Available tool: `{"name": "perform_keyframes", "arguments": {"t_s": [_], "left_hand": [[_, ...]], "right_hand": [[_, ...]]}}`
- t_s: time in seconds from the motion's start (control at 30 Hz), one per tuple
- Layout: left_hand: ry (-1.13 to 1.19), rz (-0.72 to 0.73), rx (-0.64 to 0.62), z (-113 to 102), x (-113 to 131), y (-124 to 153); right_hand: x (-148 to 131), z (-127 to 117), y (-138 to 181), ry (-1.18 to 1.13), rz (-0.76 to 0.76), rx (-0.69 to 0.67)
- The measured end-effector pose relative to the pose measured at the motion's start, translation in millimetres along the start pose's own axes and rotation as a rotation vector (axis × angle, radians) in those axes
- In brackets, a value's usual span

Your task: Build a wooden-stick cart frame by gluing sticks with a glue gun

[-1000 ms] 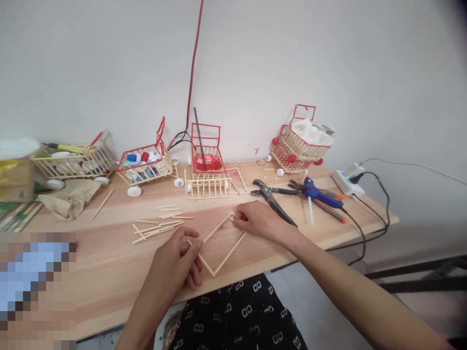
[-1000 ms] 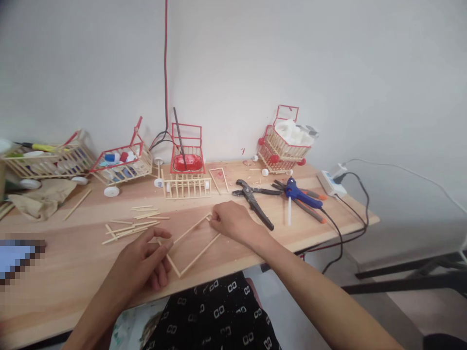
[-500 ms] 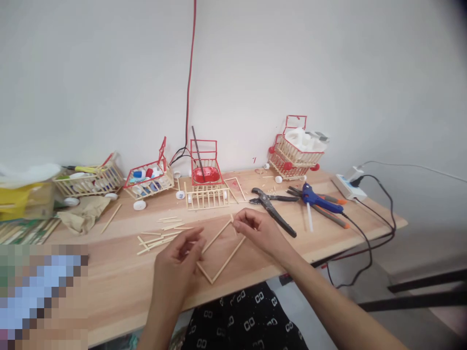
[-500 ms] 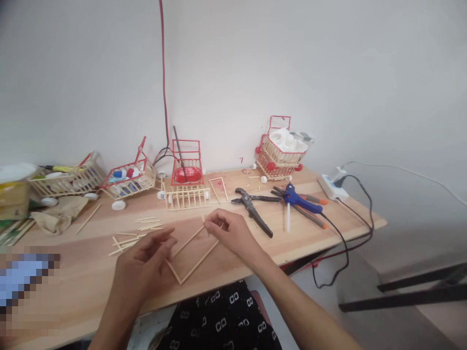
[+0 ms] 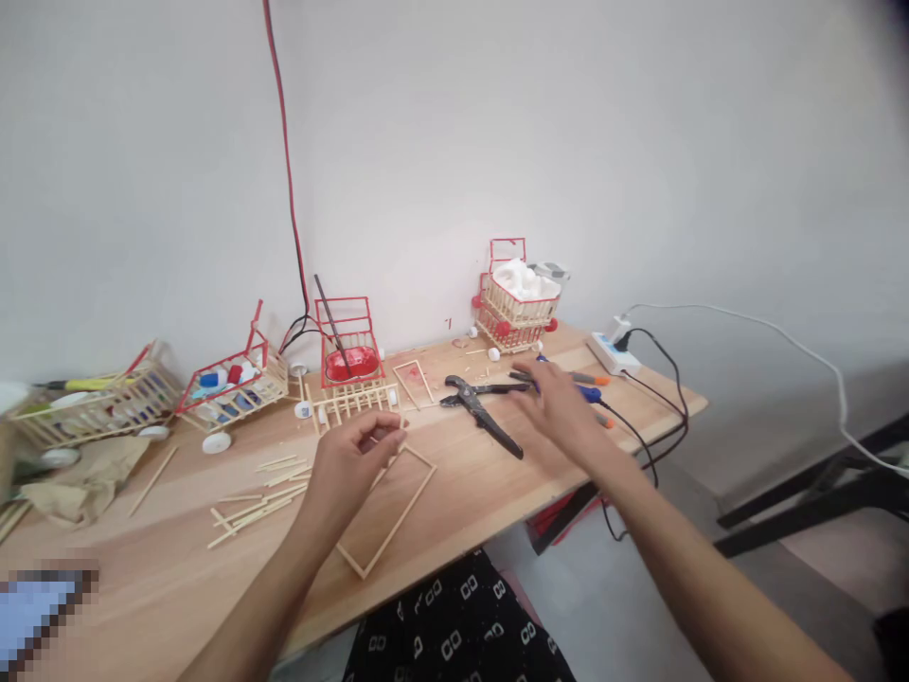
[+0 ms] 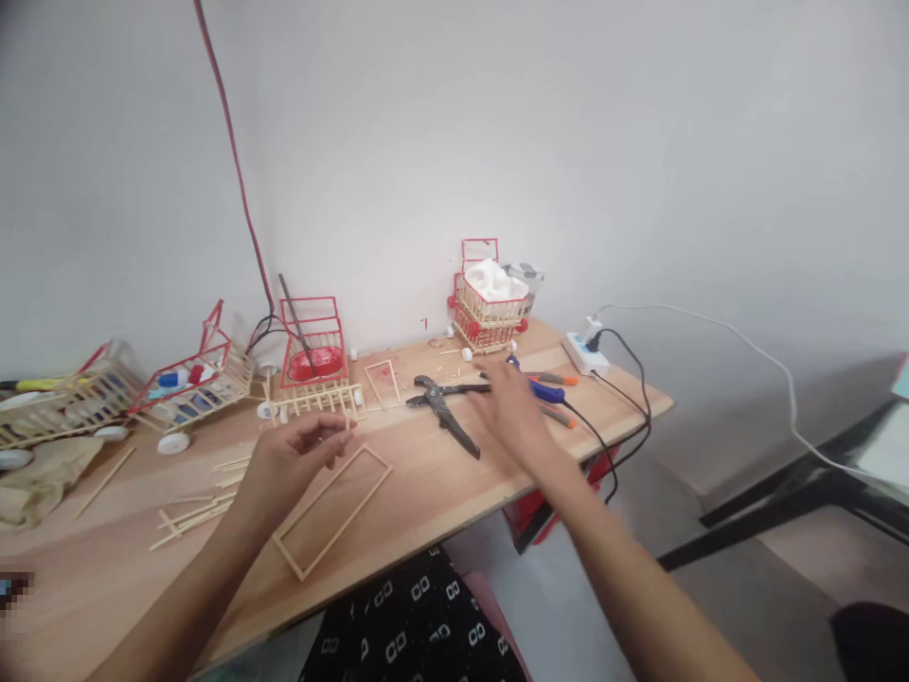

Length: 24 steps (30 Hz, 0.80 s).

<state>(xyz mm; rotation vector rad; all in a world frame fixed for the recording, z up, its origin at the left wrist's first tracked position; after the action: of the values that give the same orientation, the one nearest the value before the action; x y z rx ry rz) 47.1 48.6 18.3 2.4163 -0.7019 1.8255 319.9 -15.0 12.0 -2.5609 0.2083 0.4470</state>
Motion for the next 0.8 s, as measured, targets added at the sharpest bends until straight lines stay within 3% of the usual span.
{"name": "perform_keyframes", "arguments": {"t_s": [0.07, 0.13, 0.3, 0.43, 0.6, 0.7, 0.8], "left_hand": [[-0.032, 0.02, 0.052, -6.3, -6.0, -9.5], [-0.031, 0.02, 0.092, -9.0, -13.7, -15.0], [-0.011, 0.002, 0.077, -3.7, -23.6, -10.9], [0.042, -0.033, 0.078, -3.5, -23.0, -4.6], [0.103, 0.01, 0.117, -5.9, -19.9, -4.2], [0.109, 0.045, 0.111, -4.9, -16.7, -3.1], [0.1, 0.079, 0.122, -4.6, -14.0, -0.2]], "right_hand": [[45.6, -5.8, -7.9, 0.32, 0.141, -0.065], [76.7, -4.3, -11.5, 0.486, 0.209, -0.205], [98.8, 9.2, -12.9, 0.521, 0.272, -0.266], [104.0, 12.5, -11.5, 0.399, 0.274, -0.189], [101.3, -15.1, -3.5, 0.226, 0.303, 0.107], [84.0, -32.4, 7.6, -0.074, 0.392, 0.191], [52.1, -34.1, 21.7, -0.53, 0.424, 0.088]]}}
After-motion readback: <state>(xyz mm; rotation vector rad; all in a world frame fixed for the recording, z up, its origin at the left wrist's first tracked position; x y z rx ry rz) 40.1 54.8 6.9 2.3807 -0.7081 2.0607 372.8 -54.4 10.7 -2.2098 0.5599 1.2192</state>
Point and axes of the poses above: each hand's wrist, its own y-axis away from the middle knuckle, its own z-axis out of the palm, x = y × z, the point moved 3 cm from there along -y, towards the middle knuckle, and after that the axes turned 2 degrees about y, right-handed, at the moved point
